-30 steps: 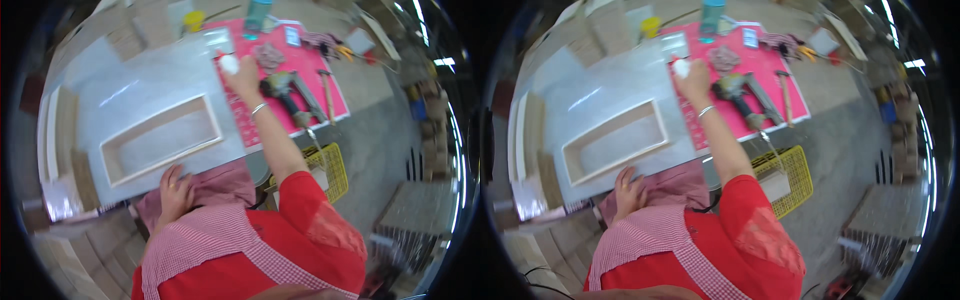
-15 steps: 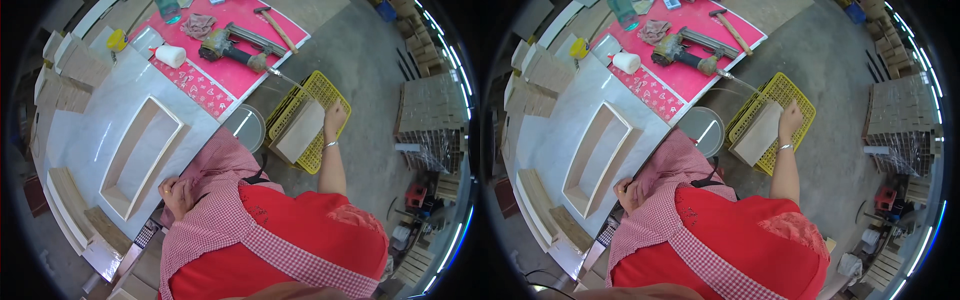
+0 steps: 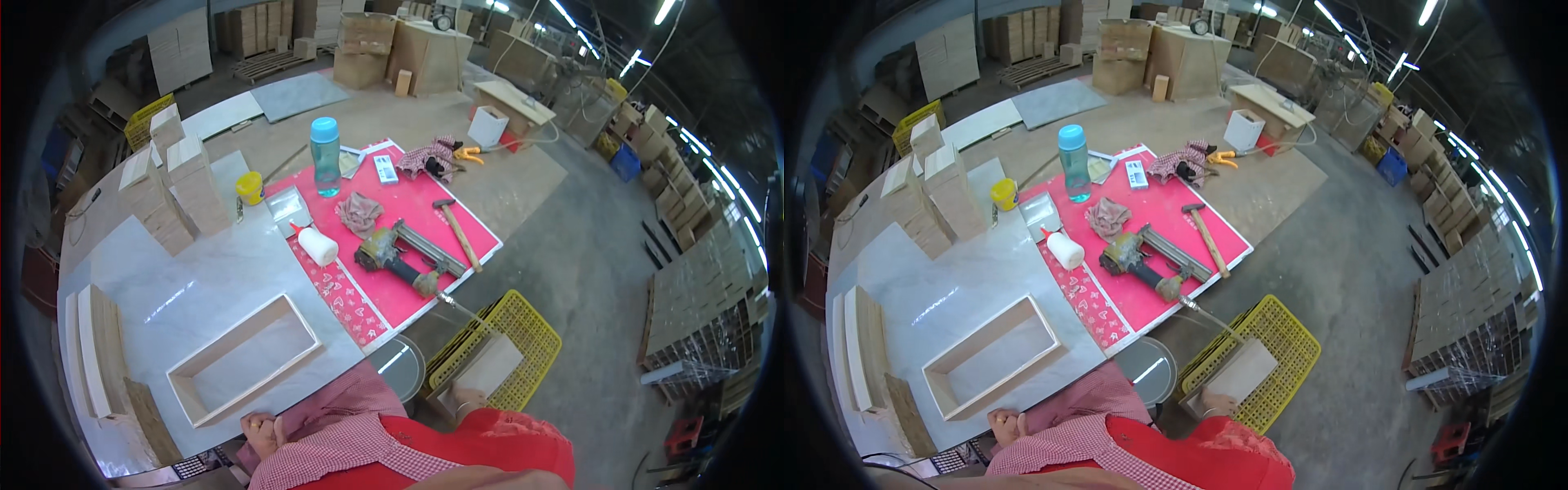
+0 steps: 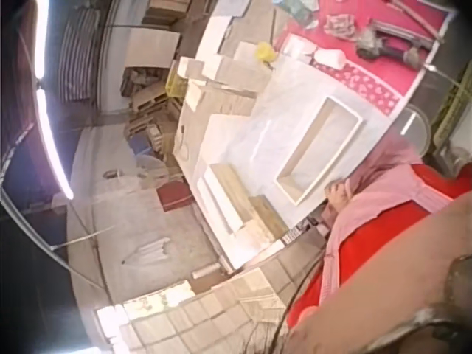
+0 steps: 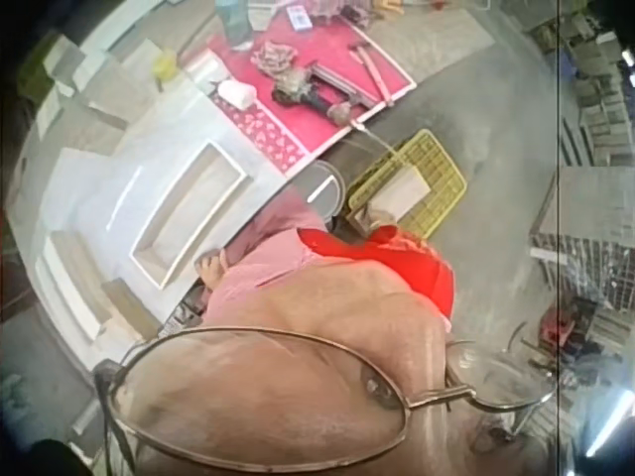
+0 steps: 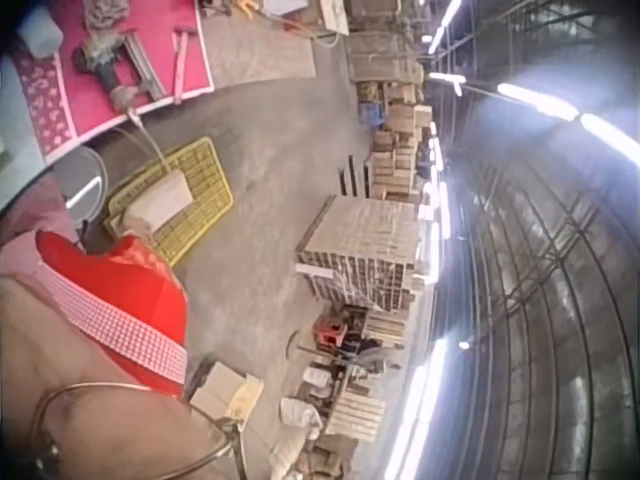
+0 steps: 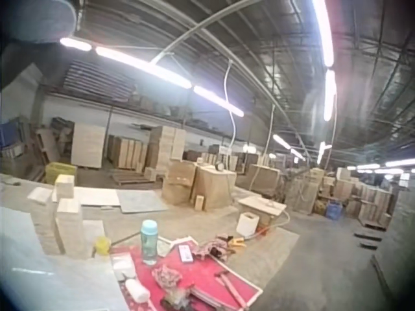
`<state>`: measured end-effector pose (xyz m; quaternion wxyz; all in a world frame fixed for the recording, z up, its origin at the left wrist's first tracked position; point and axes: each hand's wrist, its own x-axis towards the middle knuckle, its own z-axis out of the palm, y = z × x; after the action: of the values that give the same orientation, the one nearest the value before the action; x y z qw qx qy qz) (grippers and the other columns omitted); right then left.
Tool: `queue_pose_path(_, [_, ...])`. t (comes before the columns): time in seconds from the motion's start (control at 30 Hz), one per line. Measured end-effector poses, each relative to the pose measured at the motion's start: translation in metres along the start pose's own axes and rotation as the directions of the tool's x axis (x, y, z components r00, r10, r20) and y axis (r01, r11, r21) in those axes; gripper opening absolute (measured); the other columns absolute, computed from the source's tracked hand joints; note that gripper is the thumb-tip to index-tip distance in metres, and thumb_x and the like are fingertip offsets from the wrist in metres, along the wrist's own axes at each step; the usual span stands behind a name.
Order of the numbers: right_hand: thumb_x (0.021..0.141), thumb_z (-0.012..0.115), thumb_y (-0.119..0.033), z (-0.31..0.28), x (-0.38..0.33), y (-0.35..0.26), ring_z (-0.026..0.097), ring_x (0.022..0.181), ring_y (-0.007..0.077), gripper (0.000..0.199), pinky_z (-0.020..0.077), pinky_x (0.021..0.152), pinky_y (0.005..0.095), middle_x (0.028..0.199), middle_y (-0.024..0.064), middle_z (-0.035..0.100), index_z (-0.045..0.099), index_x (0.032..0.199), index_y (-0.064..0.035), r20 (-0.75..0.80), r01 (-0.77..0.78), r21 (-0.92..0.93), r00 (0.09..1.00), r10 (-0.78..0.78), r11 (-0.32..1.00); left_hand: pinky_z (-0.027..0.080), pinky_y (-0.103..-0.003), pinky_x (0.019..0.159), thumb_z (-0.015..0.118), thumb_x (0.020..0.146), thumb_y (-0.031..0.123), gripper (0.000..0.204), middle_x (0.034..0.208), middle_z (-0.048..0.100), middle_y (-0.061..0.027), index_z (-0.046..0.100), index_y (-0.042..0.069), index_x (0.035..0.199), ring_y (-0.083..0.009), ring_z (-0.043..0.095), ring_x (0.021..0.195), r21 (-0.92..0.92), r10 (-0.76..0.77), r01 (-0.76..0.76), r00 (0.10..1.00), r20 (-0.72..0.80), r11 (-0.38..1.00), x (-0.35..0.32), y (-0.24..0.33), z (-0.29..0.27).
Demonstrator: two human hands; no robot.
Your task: Assembling small wooden storage boxes using glue and a pneumatic nailer.
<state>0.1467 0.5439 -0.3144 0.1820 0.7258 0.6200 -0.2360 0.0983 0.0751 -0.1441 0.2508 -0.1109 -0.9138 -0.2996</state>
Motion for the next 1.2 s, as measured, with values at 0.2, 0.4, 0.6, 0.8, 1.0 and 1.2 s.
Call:
queue_pose_path(0.2, [0.063, 0.073, -0.074, -0.009, 0.008, 0.000, 0.034, 0.139, 0.0489, 0.132, 0.0293, 0.115, 0.0550, 0.149, 0.0368, 0.029, 0.018, 0.149, 0.0103, 0.038, 0.027, -0.019, 0.999, -0.026, 0.999, 0.043, -0.043, 0.082, 0.069, 0.077, 0.002, 0.015, 0.081, 0.058, -0.0110, 0.055, 0.003, 0.072, -0.0326, 0.051, 0.087, 0.023, -0.036, 0.036, 0.999, -0.013, 0.999, -0.005, -0.007, -0.005])
queue_pose_path(0.4, [0.062, 0.073, -0.074, -0.032, -0.011, 0.003, 0.040, 0.135, 0.0471, 0.123, 0.0324, 0.113, 0.0522, 0.143, 0.0338, 0.039, 0.030, 0.143, 0.0082, -0.053, 0.038, -0.016, 0.998, -0.039, 0.999, 0.042, -0.044, 0.084, 0.067, 0.080, 0.001, 0.012, 0.081, 0.058, -0.0117, 0.055, 0.003, 0.077, -0.0336, 0.052, 0.088, -0.025, -0.093, 0.092, 0.995, -0.024, 0.995, -0.008, -0.014, -0.013])
queue_pose_path(0.6, [0.063, 0.076, -0.069, -0.091, 0.003, 0.012, 0.050, 0.127, 0.0447, 0.109, 0.0417, 0.106, 0.0488, 0.136, 0.0318, 0.047, 0.043, 0.135, 0.0068, -0.230, 0.160, 0.061, 0.963, -0.142, 0.985, 0.042, -0.045, 0.084, 0.064, 0.082, 0.000, 0.010, 0.082, 0.059, -0.0132, 0.054, 0.002, 0.081, -0.0354, 0.053, 0.089, -0.046, -0.154, 0.154, 0.988, 0.007, 0.987, -0.019, -0.015, -0.039])
queue_pose_path(0.8, [0.068, 0.078, -0.060, -0.204, -0.016, -0.072, 0.052, 0.124, 0.0435, 0.099, 0.0423, 0.105, 0.0477, 0.135, 0.0317, 0.052, 0.050, 0.132, 0.0106, -0.583, 0.675, 0.156, 0.652, -0.484, 0.721, 0.040, -0.040, 0.076, 0.054, 0.095, 0.005, 0.016, 0.076, 0.049, -0.0140, 0.048, -0.002, 0.082, -0.0290, 0.048, 0.082, -0.172, -0.529, 0.503, 0.829, -0.183, 0.847, -0.060, -0.042, -0.051])
queue_pose_path(1.0, [0.070, 0.086, -0.043, -0.253, -0.114, -0.175, 0.053, 0.125, 0.0364, 0.096, 0.0431, 0.105, 0.0409, 0.136, 0.0262, 0.053, 0.045, 0.140, 0.0066, -0.740, 0.982, 0.028, 0.145, -0.656, 0.186, 0.036, -0.034, 0.064, 0.044, 0.104, 0.010, 0.028, 0.073, 0.037, -0.0125, 0.041, -0.005, 0.081, -0.0215, 0.040, 0.071, -0.290, -0.718, 0.658, 0.657, -0.229, 0.695, -0.065, -0.051, -0.067])
queue_pose_path(1.2, [0.068, 0.089, -0.035, -0.229, -0.275, -0.232, 0.047, 0.134, 0.0308, 0.101, 0.0376, 0.111, 0.0400, 0.145, 0.0202, 0.046, 0.038, 0.148, 0.0001, -0.205, 0.865, -0.127, -0.502, -0.840, -0.486, 0.044, -0.027, 0.077, 0.048, 0.104, 0.010, 0.024, 0.094, 0.060, -0.0047, 0.058, -0.011, 0.110, -0.0140, 0.050, 0.085, -0.363, -0.752, 0.667, 0.634, -0.182, 0.650, -0.092, -0.060, -0.083])
